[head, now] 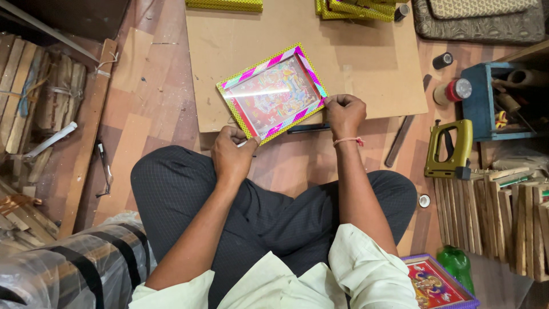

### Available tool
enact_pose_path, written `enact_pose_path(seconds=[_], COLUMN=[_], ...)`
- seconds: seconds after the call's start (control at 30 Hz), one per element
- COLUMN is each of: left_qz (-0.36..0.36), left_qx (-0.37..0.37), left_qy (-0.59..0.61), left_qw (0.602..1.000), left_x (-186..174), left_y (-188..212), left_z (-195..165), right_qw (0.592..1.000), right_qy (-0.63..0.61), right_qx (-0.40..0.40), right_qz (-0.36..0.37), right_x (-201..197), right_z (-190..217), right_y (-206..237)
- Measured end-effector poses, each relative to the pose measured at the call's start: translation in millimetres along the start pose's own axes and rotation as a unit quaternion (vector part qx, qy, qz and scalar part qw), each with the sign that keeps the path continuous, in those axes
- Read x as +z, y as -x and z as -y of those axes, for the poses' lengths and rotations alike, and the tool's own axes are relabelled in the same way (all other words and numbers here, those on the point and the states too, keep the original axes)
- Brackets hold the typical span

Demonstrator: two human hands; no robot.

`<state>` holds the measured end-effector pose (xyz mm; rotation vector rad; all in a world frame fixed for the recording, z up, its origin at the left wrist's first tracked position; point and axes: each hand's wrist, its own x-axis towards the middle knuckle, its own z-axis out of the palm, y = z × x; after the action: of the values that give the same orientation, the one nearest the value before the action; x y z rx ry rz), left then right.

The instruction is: The person sits on the floor and applies pink and silver decorative tape strips along the edges of small framed religious pictures, pressing the tape down around each frame. Finished frames are stacked with others on the low work board.

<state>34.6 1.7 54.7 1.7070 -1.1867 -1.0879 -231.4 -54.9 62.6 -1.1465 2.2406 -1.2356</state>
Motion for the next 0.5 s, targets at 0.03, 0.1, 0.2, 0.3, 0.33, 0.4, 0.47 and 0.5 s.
enact_pose_path(seconds=[0.03, 0.1, 0.2, 0.3, 0.33, 0.4, 0.47, 0.5], left_qz=[0.002, 0.005, 0.002, 0.012, 0.011, 0.008, 0.01, 0.012], left_qx=[-0.003, -0.009, -0.005, -0.018, -0.017, -0.014, -0.032, -0.042], left_qy=[-0.001, -0.003, -0.013, -0.011, -0.012, -0.012, -0.011, -0.012], left_qw=[1.0, 1.0, 1.0, 1.0, 1.0, 1.0, 0.999, 0.999], left_x=[-0.3, -1.1, -2.0, -1.9, -1.3, -0.3, 0.8, 1.3], left_y=[0.2, 0.9, 1.4, 1.8, 1.9, 1.0, 0.2, 0.5], left_z=[-0.7, -1.7, -3.0, -3.6, -3.7, -2.9, -0.4, 1.7], right_qw=[1.0, 1.0, 1.0, 1.0, 1.0, 0.999, 0.998, 0.998], right_qy=[0.001, 0.007, 0.012, 0.004, 0.006, -0.012, -0.052, -0.043], right_qx=[0.003, 0.009, 0.014, 0.001, -0.004, -0.017, -0.03, -0.025], right_qz=[0.0, 0.0, -0.003, -0.015, -0.023, -0.032, -0.031, -0.029], right_x=[-0.2, -0.3, 0.8, 3.5, 3.8, 4.7, 5.3, 5.8], right_z=[0.5, 0.8, -1.1, -5.3, -6.9, -9.6, -12.2, -13.9], right_y=[0.2, 0.7, 0.6, -0.2, -0.8, -2.4, -3.3, -2.1])
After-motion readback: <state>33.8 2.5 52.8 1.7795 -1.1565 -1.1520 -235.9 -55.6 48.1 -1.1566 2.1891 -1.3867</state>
